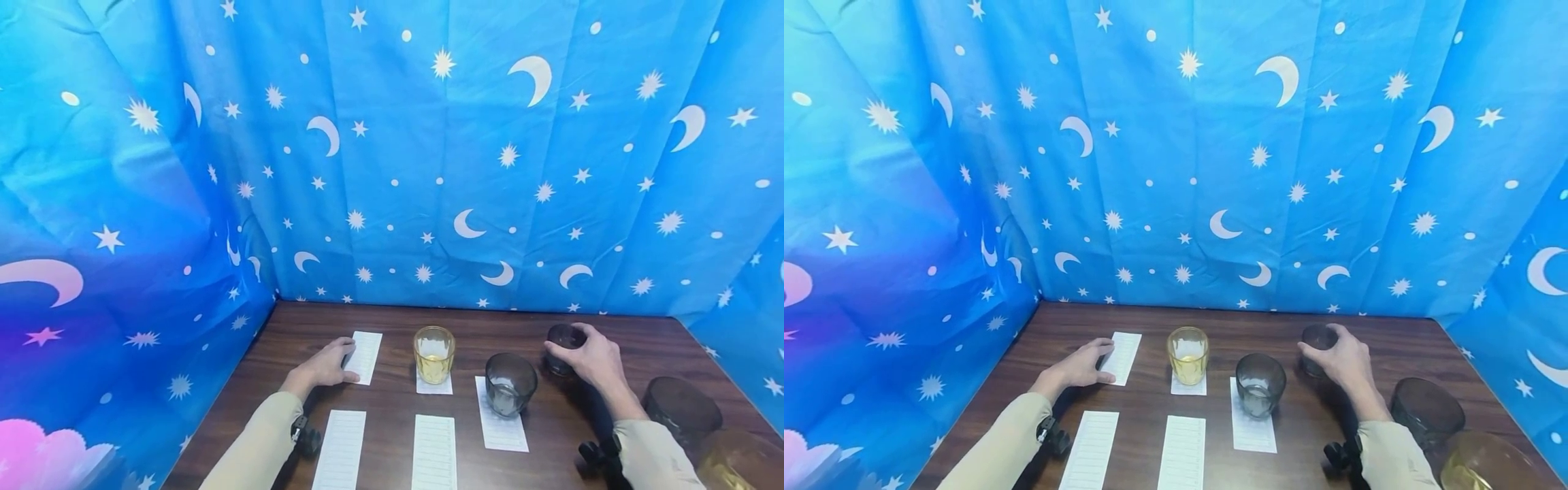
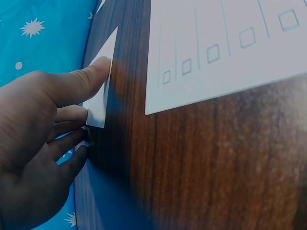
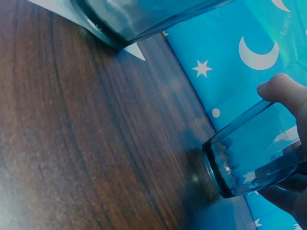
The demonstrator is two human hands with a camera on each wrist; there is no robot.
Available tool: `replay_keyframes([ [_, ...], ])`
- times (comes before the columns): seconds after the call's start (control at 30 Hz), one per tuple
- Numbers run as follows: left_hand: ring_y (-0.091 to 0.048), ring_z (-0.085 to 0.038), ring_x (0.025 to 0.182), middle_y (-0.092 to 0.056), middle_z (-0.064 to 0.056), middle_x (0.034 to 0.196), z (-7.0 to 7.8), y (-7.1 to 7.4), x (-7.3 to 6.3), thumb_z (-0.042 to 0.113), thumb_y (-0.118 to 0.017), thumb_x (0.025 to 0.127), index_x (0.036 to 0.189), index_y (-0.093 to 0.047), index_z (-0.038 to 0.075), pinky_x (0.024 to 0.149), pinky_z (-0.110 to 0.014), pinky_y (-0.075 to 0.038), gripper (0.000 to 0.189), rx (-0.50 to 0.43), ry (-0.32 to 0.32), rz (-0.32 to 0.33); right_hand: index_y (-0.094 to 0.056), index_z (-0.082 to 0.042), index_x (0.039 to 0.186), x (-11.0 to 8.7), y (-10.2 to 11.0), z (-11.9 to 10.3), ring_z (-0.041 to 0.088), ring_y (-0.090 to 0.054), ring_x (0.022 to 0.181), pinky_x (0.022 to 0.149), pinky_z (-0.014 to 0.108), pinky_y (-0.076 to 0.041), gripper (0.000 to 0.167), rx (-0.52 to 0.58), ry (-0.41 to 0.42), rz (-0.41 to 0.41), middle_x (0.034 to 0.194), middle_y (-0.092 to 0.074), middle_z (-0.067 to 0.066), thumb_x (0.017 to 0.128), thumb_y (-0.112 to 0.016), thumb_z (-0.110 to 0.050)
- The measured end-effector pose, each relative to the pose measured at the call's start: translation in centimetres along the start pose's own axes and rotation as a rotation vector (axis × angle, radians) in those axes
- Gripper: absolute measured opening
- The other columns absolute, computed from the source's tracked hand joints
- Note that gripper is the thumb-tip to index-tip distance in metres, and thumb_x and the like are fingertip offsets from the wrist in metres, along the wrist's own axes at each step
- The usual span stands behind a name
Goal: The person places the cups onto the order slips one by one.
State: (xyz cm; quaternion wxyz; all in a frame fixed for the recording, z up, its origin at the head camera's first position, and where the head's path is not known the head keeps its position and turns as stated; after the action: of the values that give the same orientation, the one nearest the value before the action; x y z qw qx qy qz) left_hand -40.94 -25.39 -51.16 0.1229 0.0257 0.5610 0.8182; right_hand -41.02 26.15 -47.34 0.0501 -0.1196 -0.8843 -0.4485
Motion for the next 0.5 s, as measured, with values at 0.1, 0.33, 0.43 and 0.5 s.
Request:
replay_keyframes([
  [0.1, -0.038, -0.035, 0.14, -0.039, -0.013, 0.152, 0.3, 0.0, 0.1, 0.035, -0.08, 0.08, 0.143, -0.047, 0.001, 0.113, -0.049, -0.036, 0.078, -0.001, -0.015, 0.014, -0.045, 0.006, 0.134, 0.0, 0.6, -0.3, 0.051, -0.051, 0.102, 0.086, 0.064, -0.048, 0.092, -0.008, 0.018, 0.019, 0.12, -0.054, 0.038, 0.079, -0.07, -0.062],
  [0.33, -0.038, -0.035, 0.139, -0.04, -0.015, 0.151, 0.3, 0.1, 0.0, 0.033, -0.08, 0.08, 0.141, -0.048, -0.001, 0.113, -0.047, -0.035, 0.077, 0.004, -0.014, 0.014, -0.047, 0.004, 0.134, -0.1, 1.8, -2.2, 0.049, -0.052, 0.101, 0.083, 0.063, -0.05, 0.091, -0.012, 0.073, 0.038, 0.12, -0.056, 0.035, 0.078, -0.07, -0.063],
  [0.43, -0.038, -0.034, 0.139, -0.04, -0.014, 0.151, 0.3, 0.0, -0.1, 0.034, -0.08, 0.08, 0.142, -0.048, 0.0, 0.114, -0.047, -0.035, 0.077, 0.011, -0.016, 0.015, -0.049, 0.005, 0.134, -0.2, 2.2, -3.1, 0.051, -0.052, 0.106, 0.087, 0.064, -0.047, 0.09, -0.014, 0.103, 0.043, 0.124, -0.055, 0.035, 0.078, -0.071, -0.062],
  [0.5, -0.038, -0.034, 0.14, -0.039, -0.014, 0.152, 0.3, 0.0, -0.1, 0.035, -0.08, 0.08, 0.142, -0.047, 0.001, 0.114, -0.047, -0.035, 0.078, 0.011, -0.013, 0.013, -0.049, 0.004, 0.134, -0.4, 2.5, -3.5, 0.053, -0.049, 0.112, 0.092, 0.066, -0.045, 0.09, -0.015, 0.11, 0.037, 0.129, -0.053, 0.035, 0.078, -0.071, -0.063],
])
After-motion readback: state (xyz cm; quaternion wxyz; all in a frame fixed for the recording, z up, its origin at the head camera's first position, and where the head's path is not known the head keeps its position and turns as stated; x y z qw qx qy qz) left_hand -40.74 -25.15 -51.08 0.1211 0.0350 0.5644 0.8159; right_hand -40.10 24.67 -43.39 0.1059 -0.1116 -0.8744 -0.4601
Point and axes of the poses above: each hand's wrist, its own x-axis towards the middle knuckle, its own y-axis out of the back of the hand, z = x × y, the point moved 8 cm from there along x, towards the middle knuckle
